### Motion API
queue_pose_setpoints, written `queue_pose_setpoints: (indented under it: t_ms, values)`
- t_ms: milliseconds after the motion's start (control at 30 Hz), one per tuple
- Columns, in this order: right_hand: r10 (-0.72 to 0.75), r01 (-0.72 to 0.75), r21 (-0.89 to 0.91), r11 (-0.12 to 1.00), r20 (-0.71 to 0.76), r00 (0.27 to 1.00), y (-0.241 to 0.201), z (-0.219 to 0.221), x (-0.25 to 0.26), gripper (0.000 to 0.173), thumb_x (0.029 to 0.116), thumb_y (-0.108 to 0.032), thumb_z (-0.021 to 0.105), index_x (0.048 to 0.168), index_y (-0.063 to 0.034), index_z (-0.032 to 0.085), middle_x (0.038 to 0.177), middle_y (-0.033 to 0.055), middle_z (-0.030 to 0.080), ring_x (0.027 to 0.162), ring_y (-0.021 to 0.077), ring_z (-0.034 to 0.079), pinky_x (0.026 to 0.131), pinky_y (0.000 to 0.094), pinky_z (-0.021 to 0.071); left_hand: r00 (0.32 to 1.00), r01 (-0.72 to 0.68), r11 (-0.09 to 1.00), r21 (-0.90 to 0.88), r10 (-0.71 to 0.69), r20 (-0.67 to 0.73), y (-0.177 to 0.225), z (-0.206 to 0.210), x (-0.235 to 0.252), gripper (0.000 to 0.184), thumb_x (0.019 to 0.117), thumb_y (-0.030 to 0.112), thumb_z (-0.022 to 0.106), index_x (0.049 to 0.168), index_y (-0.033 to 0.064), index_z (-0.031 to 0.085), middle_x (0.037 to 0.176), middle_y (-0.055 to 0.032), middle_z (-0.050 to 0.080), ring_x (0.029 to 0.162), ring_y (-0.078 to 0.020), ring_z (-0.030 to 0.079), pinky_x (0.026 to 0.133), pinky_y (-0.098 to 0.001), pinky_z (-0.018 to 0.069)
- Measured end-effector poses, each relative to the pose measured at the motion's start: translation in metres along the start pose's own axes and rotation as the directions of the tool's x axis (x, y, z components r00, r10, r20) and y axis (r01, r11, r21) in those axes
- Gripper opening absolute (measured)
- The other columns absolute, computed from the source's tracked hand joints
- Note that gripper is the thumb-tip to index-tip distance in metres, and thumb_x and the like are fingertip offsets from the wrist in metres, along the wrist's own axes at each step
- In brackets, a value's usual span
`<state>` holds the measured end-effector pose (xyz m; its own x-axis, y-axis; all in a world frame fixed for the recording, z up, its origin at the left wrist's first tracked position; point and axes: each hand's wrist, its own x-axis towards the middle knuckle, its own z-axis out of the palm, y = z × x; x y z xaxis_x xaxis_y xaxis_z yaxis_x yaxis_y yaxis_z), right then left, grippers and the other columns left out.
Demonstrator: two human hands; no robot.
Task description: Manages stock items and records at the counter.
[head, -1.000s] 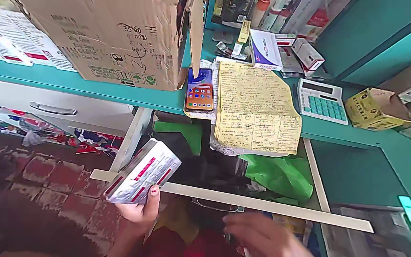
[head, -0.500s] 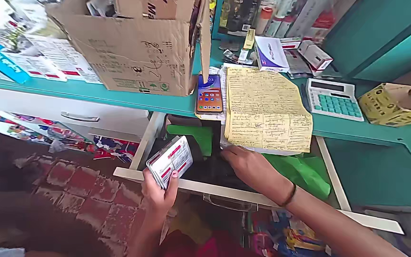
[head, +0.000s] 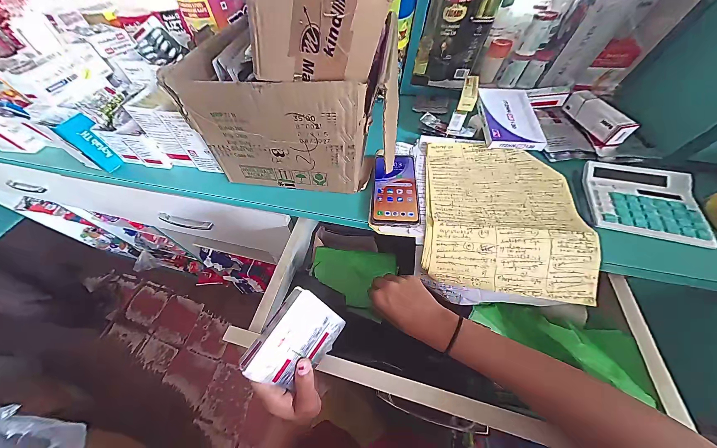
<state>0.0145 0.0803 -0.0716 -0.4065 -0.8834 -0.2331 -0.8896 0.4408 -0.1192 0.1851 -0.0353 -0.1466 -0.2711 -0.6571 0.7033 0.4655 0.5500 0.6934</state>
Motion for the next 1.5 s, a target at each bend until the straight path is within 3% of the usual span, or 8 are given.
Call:
queue_pose_setpoints:
  t_ms: [233,467,733,967,1100,1167,1267,1500]
  values:
    - [-0.039,0.044,0.013,0.999,-0.288,0.957,-0.012,0.024,0.000,0.010,0.0853,0.009,0.060,0.079,0.0085,0.068,0.086,0.0272,0.068,0.082,0.0446,0.070,0.061,0.0543,0.0525,0.975,-0.065,0.997,0.035,0.071,-0.213,-0.008,0.000,0.026,0.038,0.1015,0.025,0.060,0.135,0.0182,0.044,0.121,0.0246,0.065,0.114,0.0084,0.062,0.099,-0.0159,0.0521]
    - [0.044,0.095,0.215,0.972,-0.561,0.827,0.010,0.009,0.002,0.010,0.0770,-0.008,0.083,0.079,-0.0032,0.075,0.088,0.0172,0.072,0.090,0.0390,0.070,0.073,0.0559,0.0536,0.956,0.008,1.000,-0.016,-0.012,-0.293,-0.013,0.004,0.041,0.038,0.0989,0.008,0.053,0.133,0.0043,0.037,0.117,0.0189,0.064,0.110,0.0063,0.064,0.096,-0.0180,0.0540]
    - [-0.185,0.209,-0.072,0.975,-0.782,0.595,0.006,0.004,0.015,0.021,0.1003,-0.016,0.058,0.091,-0.0089,0.075,0.102,0.0100,0.073,0.098,0.0293,0.069,0.084,0.0450,0.0521,0.945,0.125,0.990,-0.062,-0.138,-0.297,-0.005,0.005,0.046,0.043,0.1009,0.007,0.047,0.135,-0.0098,0.025,0.119,0.0091,0.060,0.108,0.0046,0.064,0.097,-0.0200,0.0540]
    - [-0.147,0.268,0.010,0.963,-0.817,0.557,-0.006,-0.037,0.023,0.012,0.0938,-0.015,0.065,0.090,-0.0085,0.074,0.103,0.0099,0.070,0.099,0.0295,0.065,0.082,0.0462,0.0482,0.934,0.131,0.987,-0.097,-0.156,-0.322,0.000,0.008,0.045,0.033,0.1013,0.004,0.044,0.131,-0.0051,0.032,0.114,0.0117,0.063,0.107,0.0050,0.065,0.096,-0.0193,0.0542]
    - [0.020,0.138,0.210,0.968,-0.614,0.789,-0.003,-0.036,0.027,0.010,0.0942,-0.003,0.065,0.095,0.0026,0.074,0.099,0.0202,0.070,0.088,0.0370,0.071,0.072,0.0537,0.0578,0.924,0.128,0.987,-0.092,-0.153,-0.350,0.000,0.006,0.042,0.033,0.1015,0.002,0.040,0.132,-0.0072,0.032,0.115,0.0102,0.062,0.108,0.0052,0.063,0.098,-0.0202,0.0532]
    - [0.160,-0.110,0.224,0.969,-0.222,0.962,-0.004,-0.040,0.030,0.023,0.1030,-0.007,0.054,0.114,0.0060,0.070,0.111,0.0286,0.068,0.102,0.0464,0.068,0.084,0.0611,0.0537,0.928,0.119,0.989,-0.091,-0.144,-0.343,0.000,0.007,0.041,0.034,0.1018,0.002,0.041,0.133,-0.0070,0.032,0.116,0.0109,0.062,0.109,0.0054,0.063,0.098,-0.0200,0.0534]
    - [0.262,-0.280,0.060,0.958,0.211,0.942,-0.017,-0.033,0.035,0.035,0.1072,-0.019,0.050,0.123,0.0105,0.061,0.127,0.0338,0.060,0.121,0.0503,0.059,0.093,0.0632,0.0482,0.930,0.118,0.990,-0.080,-0.138,-0.341,-0.001,0.008,0.041,0.037,0.0995,0.001,0.044,0.131,-0.0098,0.029,0.115,0.0100,0.060,0.106,0.0074,0.063,0.096,-0.0173,0.0535]
    - [0.294,-0.299,0.031,0.954,0.120,0.948,-0.024,-0.011,0.034,0.030,0.0997,-0.015,0.063,0.116,0.0100,0.066,0.129,0.0322,0.060,0.126,0.0483,0.056,0.099,0.0636,0.0422,0.938,0.094,0.994,-0.058,-0.108,-0.331,-0.006,0.010,0.041,0.056,0.0983,0.006,0.051,0.136,-0.0183,0.017,0.121,0.0057,0.058,0.109,0.0077,0.062,0.096,-0.0167,0.0532]
